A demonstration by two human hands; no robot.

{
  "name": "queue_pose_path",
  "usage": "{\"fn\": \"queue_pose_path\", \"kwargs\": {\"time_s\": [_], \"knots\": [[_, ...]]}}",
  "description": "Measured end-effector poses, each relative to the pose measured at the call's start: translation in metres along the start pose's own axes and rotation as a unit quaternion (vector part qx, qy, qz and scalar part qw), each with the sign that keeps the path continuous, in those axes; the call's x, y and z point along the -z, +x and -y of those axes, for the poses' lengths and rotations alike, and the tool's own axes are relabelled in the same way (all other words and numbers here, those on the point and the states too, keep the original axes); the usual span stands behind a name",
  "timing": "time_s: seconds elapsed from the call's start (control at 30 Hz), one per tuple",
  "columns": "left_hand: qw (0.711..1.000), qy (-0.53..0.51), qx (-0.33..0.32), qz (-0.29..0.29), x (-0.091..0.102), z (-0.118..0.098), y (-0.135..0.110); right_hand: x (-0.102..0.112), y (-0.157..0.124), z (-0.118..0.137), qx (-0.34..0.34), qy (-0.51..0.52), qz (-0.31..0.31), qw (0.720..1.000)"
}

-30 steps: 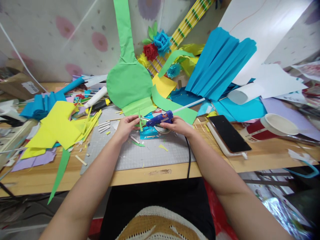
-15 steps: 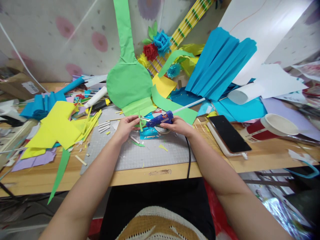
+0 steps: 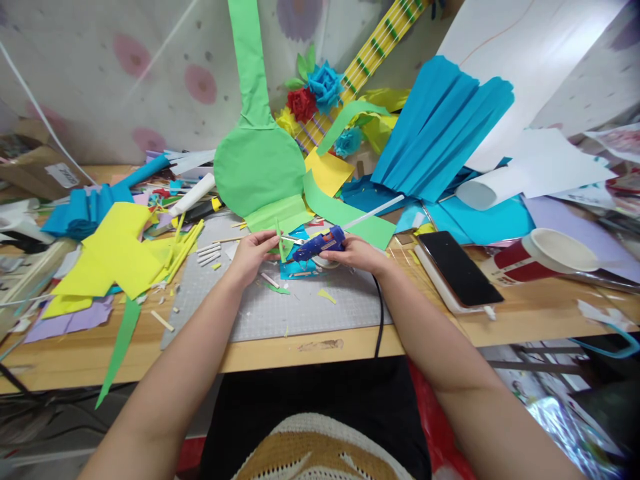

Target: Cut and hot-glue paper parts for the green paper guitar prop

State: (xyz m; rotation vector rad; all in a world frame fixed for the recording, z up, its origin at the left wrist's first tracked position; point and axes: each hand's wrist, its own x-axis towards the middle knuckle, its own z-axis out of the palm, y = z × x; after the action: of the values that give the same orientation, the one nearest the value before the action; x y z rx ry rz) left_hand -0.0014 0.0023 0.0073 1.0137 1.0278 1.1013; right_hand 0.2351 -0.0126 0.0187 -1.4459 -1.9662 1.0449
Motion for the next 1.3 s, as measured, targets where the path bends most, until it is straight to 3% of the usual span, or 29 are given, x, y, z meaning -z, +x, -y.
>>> {"fn": "queue_pose_path", "kwargs": {"time_s": [0.13, 0.3, 0.37, 0.47, 0.77, 1.3], "knots": [[1.000, 0.013, 0.006, 0.003, 0.001, 0.000, -0.001, 0.008, -0.002, -0.001, -0.003, 0.041, 0.000, 0.999], [0.996, 0.054, 0.046, 0.047, -0.001, 0.000, -0.004, 0.017, -0.003, -0.001, -0.024, 0.080, -0.088, 0.993], [0.992, 0.074, 0.059, 0.081, -0.001, 0.001, -0.005, 0.016, -0.002, 0.000, -0.031, 0.074, -0.096, 0.992], [0.988, 0.090, 0.069, 0.107, 0.000, 0.002, -0.004, 0.013, -0.001, 0.001, -0.029, 0.058, -0.080, 0.995], [0.985, 0.099, 0.083, 0.113, 0.000, 0.001, -0.006, 0.014, -0.003, 0.000, -0.001, 0.048, -0.039, 0.998], [0.985, 0.102, 0.084, 0.113, -0.001, 0.000, -0.006, 0.012, -0.001, -0.003, -0.004, 0.043, -0.022, 0.999]]}}
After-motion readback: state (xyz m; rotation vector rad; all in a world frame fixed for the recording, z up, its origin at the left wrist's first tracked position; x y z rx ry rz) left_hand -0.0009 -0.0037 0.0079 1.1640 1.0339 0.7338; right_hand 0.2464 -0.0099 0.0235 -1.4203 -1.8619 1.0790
